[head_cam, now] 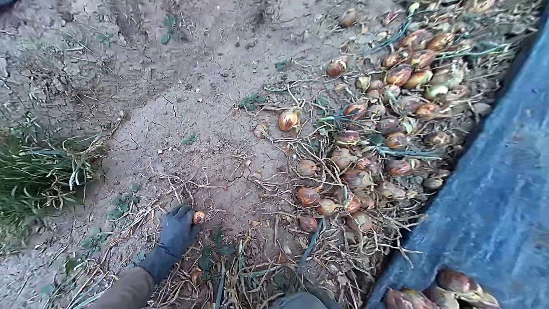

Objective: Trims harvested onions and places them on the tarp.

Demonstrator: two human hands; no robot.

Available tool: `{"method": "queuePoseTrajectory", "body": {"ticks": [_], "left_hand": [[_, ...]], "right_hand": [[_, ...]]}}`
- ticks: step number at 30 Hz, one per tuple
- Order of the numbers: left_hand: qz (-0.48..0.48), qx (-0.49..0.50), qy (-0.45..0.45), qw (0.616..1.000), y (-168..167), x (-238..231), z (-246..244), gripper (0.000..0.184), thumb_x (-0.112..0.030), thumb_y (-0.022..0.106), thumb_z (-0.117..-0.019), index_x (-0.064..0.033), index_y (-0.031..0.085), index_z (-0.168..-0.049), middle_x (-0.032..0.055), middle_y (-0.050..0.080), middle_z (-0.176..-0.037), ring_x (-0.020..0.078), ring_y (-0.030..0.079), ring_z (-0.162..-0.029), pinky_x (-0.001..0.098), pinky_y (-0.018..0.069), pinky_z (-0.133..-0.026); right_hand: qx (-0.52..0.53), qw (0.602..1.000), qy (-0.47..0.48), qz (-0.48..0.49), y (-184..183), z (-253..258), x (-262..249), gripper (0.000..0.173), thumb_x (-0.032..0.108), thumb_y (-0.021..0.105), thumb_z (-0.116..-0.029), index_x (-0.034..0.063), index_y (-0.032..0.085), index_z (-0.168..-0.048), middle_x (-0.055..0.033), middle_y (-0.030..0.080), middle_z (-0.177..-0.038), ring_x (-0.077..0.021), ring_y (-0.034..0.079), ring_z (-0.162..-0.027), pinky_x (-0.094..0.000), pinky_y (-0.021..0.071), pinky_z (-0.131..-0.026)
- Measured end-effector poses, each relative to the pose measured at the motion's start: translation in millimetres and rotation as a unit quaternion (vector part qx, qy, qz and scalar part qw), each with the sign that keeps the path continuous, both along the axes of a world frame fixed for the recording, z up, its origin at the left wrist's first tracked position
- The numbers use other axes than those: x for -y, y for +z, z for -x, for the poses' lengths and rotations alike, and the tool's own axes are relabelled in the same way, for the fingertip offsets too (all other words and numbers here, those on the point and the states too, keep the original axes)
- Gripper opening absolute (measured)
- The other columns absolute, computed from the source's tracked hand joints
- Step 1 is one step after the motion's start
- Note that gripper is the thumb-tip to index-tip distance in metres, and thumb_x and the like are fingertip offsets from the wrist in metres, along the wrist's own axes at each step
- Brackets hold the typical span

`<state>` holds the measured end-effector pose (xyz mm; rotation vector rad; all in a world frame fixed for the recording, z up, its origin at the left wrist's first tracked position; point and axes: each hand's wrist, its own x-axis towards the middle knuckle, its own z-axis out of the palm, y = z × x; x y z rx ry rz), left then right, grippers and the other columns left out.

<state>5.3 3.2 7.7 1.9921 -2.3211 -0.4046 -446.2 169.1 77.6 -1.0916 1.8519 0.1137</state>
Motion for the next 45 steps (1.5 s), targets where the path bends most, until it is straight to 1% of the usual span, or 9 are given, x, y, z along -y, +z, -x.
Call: {"method": "queuePoseTrajectory", "body": {"ticks": [10, 15, 19, 22, 26, 31, 35, 40, 45], "left_hand": [[-0.105, 0.0, 0.06, 0.993, 46, 21, 41, 0.047, -0.052, 0.068, -0.0934, -0.0083, 0.073, -0.112, 0.0158, 0.07, -0.116, 0.0377, 0.066, -0.112, 0.0604, 0.0543, -0.095], [-0.162, -0.209, -0.083, 0.961, 157, 11, 130, 0.044, -0.055, 0.047, -0.1043, -0.0182, 0.071, -0.111, 0.0038, 0.069, -0.108, 0.0205, 0.068, -0.102, 0.0504, 0.0581, -0.09], [-0.355, -0.336, -0.316, 0.813, 203, -17, 226, 0.042, -0.047, 0.051, -0.1058, -0.0103, 0.071, -0.111, 0.0065, 0.07, -0.108, 0.0167, 0.066, -0.103, 0.042, 0.0549, -0.094], [-0.512, -0.396, -0.206, 0.734, 196, -24, 259, 0.043, -0.052, 0.06, -0.0996, -0.0107, 0.072, -0.1, 0.0006, 0.072, -0.086, 0.0104, 0.069, -0.075, 0.0338, 0.0616, -0.07], [-0.213, -0.275, -0.246, 0.905, 189, -22, 295, 0.042, -0.053, 0.069, -0.0943, -0.0172, 0.067, -0.073, -0.0041, 0.065, -0.073, 0.0091, 0.064, -0.07, 0.0345, 0.0566, -0.063], [-0.385, 0.028, -0.387, 0.837, 218, -12, 336, 0.039, -0.044, 0.047, -0.1074, -0.0095, 0.067, -0.112, 0.014, 0.069, -0.105, 0.0339, 0.07, -0.096, 0.0583, 0.0558, -0.08], [-0.282, 0.002, -0.4, 0.872, 166, -16, 326, 0.034, -0.046, 0.052, -0.1016, -0.0175, 0.071, -0.103, 0.0062, 0.072, -0.089, 0.0275, 0.072, -0.08, 0.0544, 0.0587, -0.066], [-0.271, 0.034, -0.199, 0.941, 129, 16, 383, 0.053, -0.059, 0.037, -0.1067, -0.0162, 0.068, -0.11, 0.0109, 0.071, -0.087, 0.0332, 0.071, -0.086, 0.0583, 0.057, -0.075], [-0.297, 0.093, -0.103, 0.945, 59, 50, 376, 0.058, -0.034, 0.058, -0.0986, -0.0267, 0.043, -0.154, 0.0191, 0.073, -0.11, 0.0423, 0.071, -0.101, 0.0661, 0.0561, -0.083]], "right_hand": [[0.038, 0.998, -0.034, -0.031, 279, 147, -17, 0.048, 0.051, 0.07, -0.0935, 0.0185, 0.065, -0.128, -0.0098, 0.068, -0.09, -0.0223, 0.063, -0.066, -0.0445, 0.0549, -0.059], [0.197, 0.972, -0.09, 0.085, 187, 118, 22, 0.066, 0.064, 0.072, -0.0846, 0.0194, 0.062, -0.132, -0.004, 0.069, -0.088, -0.0179, 0.063, -0.061, -0.0371, 0.0555, -0.053], [0.502, 0.841, -0.121, 0.16, 110, 46, 51, 0.071, 0.07, 0.062, -0.0899, 0.014, 0.062, -0.134, -0.0024, 0.066, -0.086, -0.0087, 0.054, -0.056, -0.0259, 0.0475, -0.046], [0.577, 0.764, -0.167, 0.236, 85, 29, 46, 0.055, 0.057, 0.054, -0.1013, 0.0089, 0.068, -0.123, -0.0067, 0.071, -0.104, -0.0088, 0.062, -0.067, -0.0248, 0.0529, -0.053], [0.433, 0.801, -0.313, 0.27, 55, 41, 16, 0.04, 0.05, 0.054, -0.1029, 0.0132, 0.07, -0.105, 0.0018, 0.057, -0.067, -0.0075, 0.05, -0.049, -0.027, 0.0463, -0.043], [0.414, 0.833, -0.277, 0.239, 40, 37, 9, 0.074, 0.075, 0.063, -0.0861, 0.0099, 0.064, -0.122, -0.0025, 0.068, -0.085, -0.0123, 0.062, -0.063, -0.0336, 0.0563, -0.055], [0.288, 0.875, -0.276, 0.276, 44, 37, 18, 0.051, 0.059, 0.078, -0.0832, 0.015, 0.071, -0.108, 0.0033, 0.074, -0.094, -0.0083, 0.072, -0.087, -0.0353, 0.0632, -0.081], [0.232, 0.75, -0.432, 0.444, 38, 104, 13, 0.043, 0.06, 0.067, -0.0922, 0.0167, 0.067, -0.087, 0.0003, 0.05, -0.057, -0.0128, 0.046, -0.042, -0.0317, 0.0435, -0.039], [0.138, 0.712, -0.521, 0.449, 33, 159, -16, 0.039, 0.053, 0.052, -0.1022, 0.0155, 0.062, -0.097, 0.0002, 0.049, -0.056, -0.0148, 0.048, -0.04, -0.0319, 0.0465, -0.037]]}}
